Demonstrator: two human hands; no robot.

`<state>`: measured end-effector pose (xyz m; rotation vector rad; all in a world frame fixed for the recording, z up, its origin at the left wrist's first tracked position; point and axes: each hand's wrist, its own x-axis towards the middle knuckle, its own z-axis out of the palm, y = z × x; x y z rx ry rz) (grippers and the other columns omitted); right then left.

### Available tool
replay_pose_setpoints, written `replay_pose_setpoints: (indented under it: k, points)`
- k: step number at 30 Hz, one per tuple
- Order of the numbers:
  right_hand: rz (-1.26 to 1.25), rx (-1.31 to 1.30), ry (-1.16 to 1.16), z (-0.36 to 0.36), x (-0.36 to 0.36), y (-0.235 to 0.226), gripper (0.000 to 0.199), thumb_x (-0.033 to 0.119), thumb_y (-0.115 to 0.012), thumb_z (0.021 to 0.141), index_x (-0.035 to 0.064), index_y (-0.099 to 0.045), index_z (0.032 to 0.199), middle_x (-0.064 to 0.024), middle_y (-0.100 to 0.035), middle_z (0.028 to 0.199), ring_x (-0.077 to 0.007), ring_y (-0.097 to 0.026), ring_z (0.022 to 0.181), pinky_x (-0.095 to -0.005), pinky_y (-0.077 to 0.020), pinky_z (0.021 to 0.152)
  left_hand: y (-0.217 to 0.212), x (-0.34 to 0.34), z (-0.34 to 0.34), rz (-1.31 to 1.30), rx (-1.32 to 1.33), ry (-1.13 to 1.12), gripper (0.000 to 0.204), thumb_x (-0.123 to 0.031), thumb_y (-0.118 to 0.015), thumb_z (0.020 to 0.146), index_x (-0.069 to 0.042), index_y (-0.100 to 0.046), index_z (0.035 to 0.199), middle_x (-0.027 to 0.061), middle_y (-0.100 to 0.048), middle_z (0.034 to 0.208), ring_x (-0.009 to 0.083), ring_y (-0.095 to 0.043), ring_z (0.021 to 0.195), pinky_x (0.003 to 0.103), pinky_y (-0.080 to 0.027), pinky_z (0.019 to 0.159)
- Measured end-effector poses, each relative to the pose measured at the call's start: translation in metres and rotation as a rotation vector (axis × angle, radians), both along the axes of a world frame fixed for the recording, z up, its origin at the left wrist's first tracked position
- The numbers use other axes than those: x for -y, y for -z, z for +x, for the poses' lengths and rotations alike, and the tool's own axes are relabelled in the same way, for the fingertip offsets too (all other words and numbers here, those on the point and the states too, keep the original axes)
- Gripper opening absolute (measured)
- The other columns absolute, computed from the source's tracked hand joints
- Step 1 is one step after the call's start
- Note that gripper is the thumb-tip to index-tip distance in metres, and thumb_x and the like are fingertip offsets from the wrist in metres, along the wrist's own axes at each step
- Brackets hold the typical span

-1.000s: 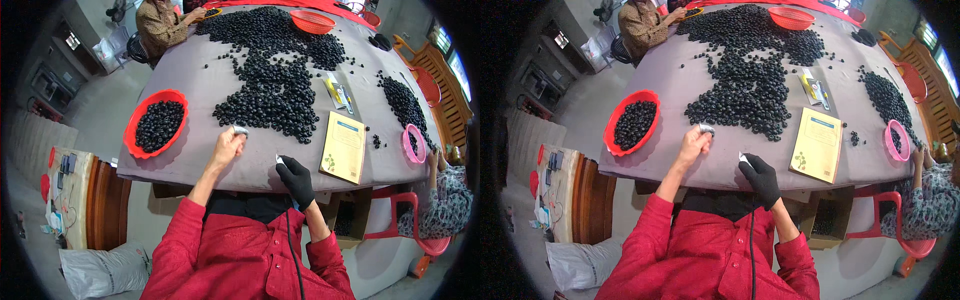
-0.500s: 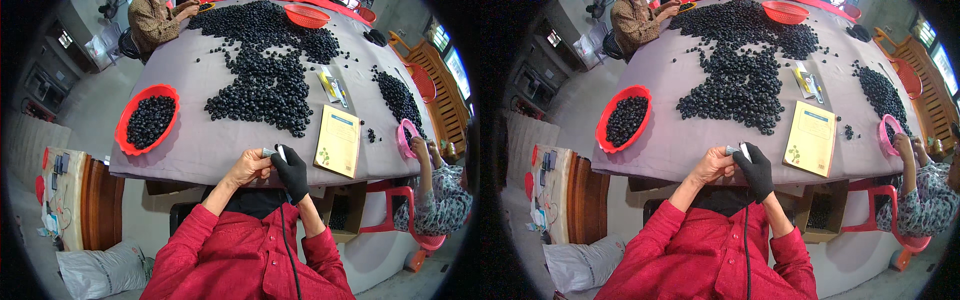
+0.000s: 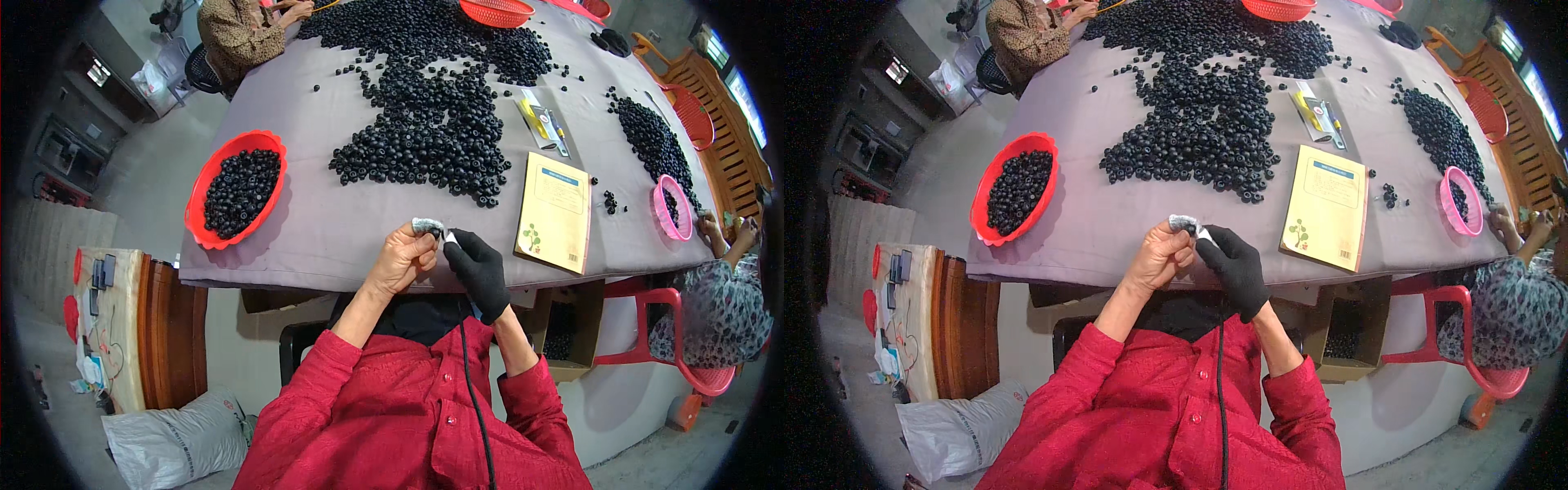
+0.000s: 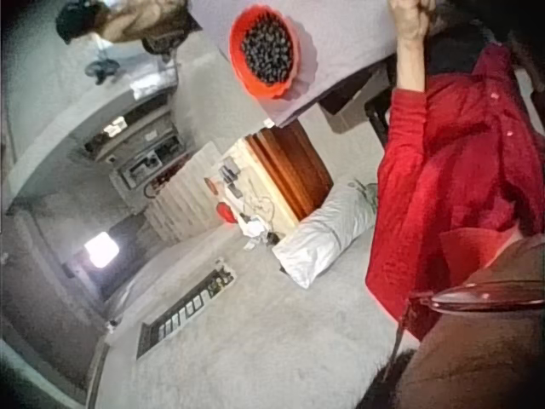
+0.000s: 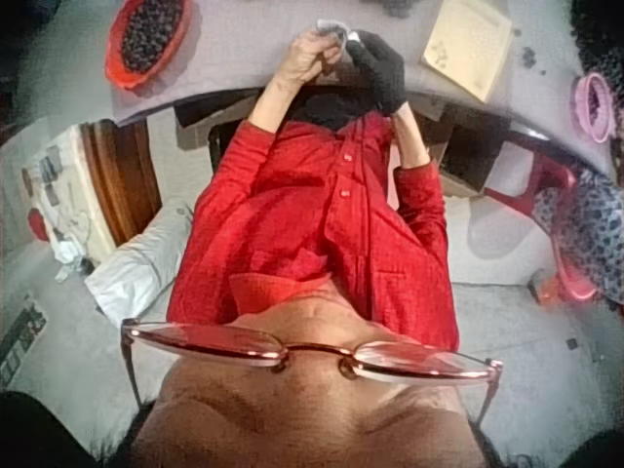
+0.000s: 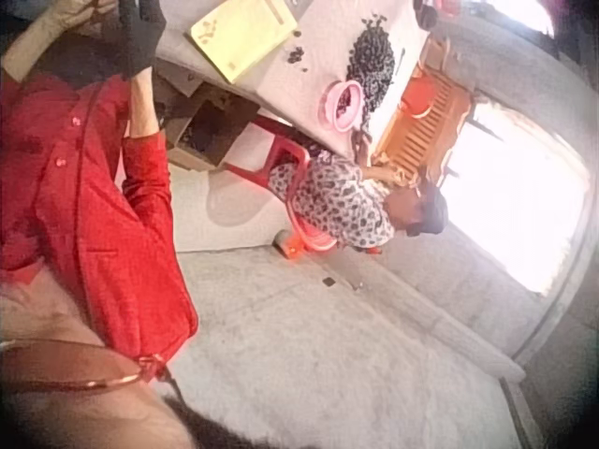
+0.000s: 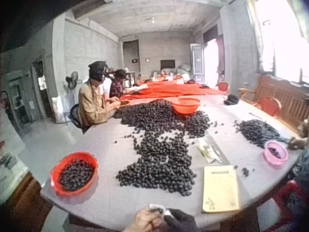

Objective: The person wipes small black plastic components clean with a small cloth.

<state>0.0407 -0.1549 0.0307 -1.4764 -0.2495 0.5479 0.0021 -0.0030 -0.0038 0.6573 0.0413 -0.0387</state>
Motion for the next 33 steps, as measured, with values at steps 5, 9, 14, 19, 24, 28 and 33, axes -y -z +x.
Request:
replay_pose_setpoints:
  k: [5, 9, 14, 19, 24, 28, 33]
  points:
    - [0.035, 0.091, -0.08, -0.005, 0.0, -0.002, 0.029, 0.013, -0.058, 0.084, -0.0001, -0.057, 0.109, -0.0033, -0.061, 0.094, -0.0077, -0.052, 0.083, -0.0215, -0.0427, 0.074, -0.005, -0.001, -0.001, 0.017, -0.039, -0.015, 0.012, -0.008, -0.054, 0.086, -0.005, -0.058, 0.097, -0.001, -0.052, 0.066, 0.0052, -0.043, 0.051, 0.02, -0.035, 0.048]
    - [0.014, 0.108, -0.094, -0.006, -0.001, -0.001, 0.031, 0.015, -0.061, 0.082, -0.0012, -0.057, 0.108, -0.0055, -0.062, 0.097, -0.009, -0.054, 0.088, -0.0243, -0.0442, 0.078, -0.001, -0.001, -0.001, 0.021, -0.012, -0.009, 0.014, -0.008, -0.054, 0.086, -0.005, -0.059, 0.098, -0.0018, -0.052, 0.066, 0.0046, -0.043, 0.051, 0.02, -0.035, 0.048]
    - [-0.011, 0.16, -0.082, -0.004, -0.002, 0.005, 0.03, 0.015, -0.06, 0.082, -0.0012, -0.057, 0.108, -0.0066, -0.063, 0.096, -0.0096, -0.055, 0.087, -0.0245, -0.0447, 0.077, -0.002, -0.001, -0.002, 0.02, -0.054, -0.024, 0.013, -0.009, -0.054, 0.086, -0.005, -0.059, 0.098, -0.0022, -0.053, 0.067, 0.0046, -0.043, 0.052, 0.019, -0.035, 0.048]
    - [-0.006, 0.141, -0.074, -0.005, -0.001, 0.001, 0.03, 0.015, -0.06, 0.083, -0.0006, -0.057, 0.108, -0.0076, -0.063, 0.096, -0.0096, -0.055, 0.087, -0.0246, -0.0451, 0.076, -0.003, -0.001, -0.001, 0.045, -0.043, -0.014, 0.013, -0.008, -0.054, 0.086, -0.004, -0.059, 0.098, -0.0023, -0.053, 0.067, 0.0048, -0.041, 0.051, 0.02, -0.034, 0.048]
    - [-0.044, 0.148, -0.084, -0.004, -0.002, -0.001, 0.029, 0.015, -0.059, 0.083, -0.0012, -0.057, 0.107, -0.0072, -0.063, 0.094, -0.009, -0.055, 0.085, -0.0244, -0.0448, 0.075, 0.001, -0.001, -0.001, 0.046, -0.044, -0.025, 0.013, -0.008, -0.053, 0.086, -0.004, -0.058, 0.098, -0.0021, -0.052, 0.067, 0.0047, -0.041, 0.05, 0.02, -0.033, 0.048]
    - [-0.051, 0.145, -0.116, -0.003, 0.0, -0.008, 0.028, 0.015, -0.058, 0.084, -0.0017, -0.057, 0.106, -0.0064, -0.063, 0.093, -0.0088, -0.054, 0.084, -0.0242, -0.0444, 0.075, 0.003, -0.003, -0.001, 0.043, -0.017, -0.01, 0.012, -0.007, -0.053, 0.086, -0.003, -0.058, 0.096, -0.0022, -0.051, 0.066, 0.0047, -0.04, 0.05, 0.02, -0.033, 0.047]
    - [-0.024, 0.081, -0.149, -0.001, 0.0, -0.01, 0.026, 0.014, -0.057, 0.084, -0.0026, -0.058, 0.105, -0.0055, -0.062, 0.091, -0.0079, -0.053, 0.083, -0.0234, -0.0436, 0.075, 0.001, -0.002, -0.002, 0.055, -0.036, -0.017, 0.011, -0.007, -0.053, 0.086, -0.003, -0.058, 0.095, -0.0022, -0.05, 0.064, 0.0048, -0.039, 0.049, 0.02, -0.033, 0.048]
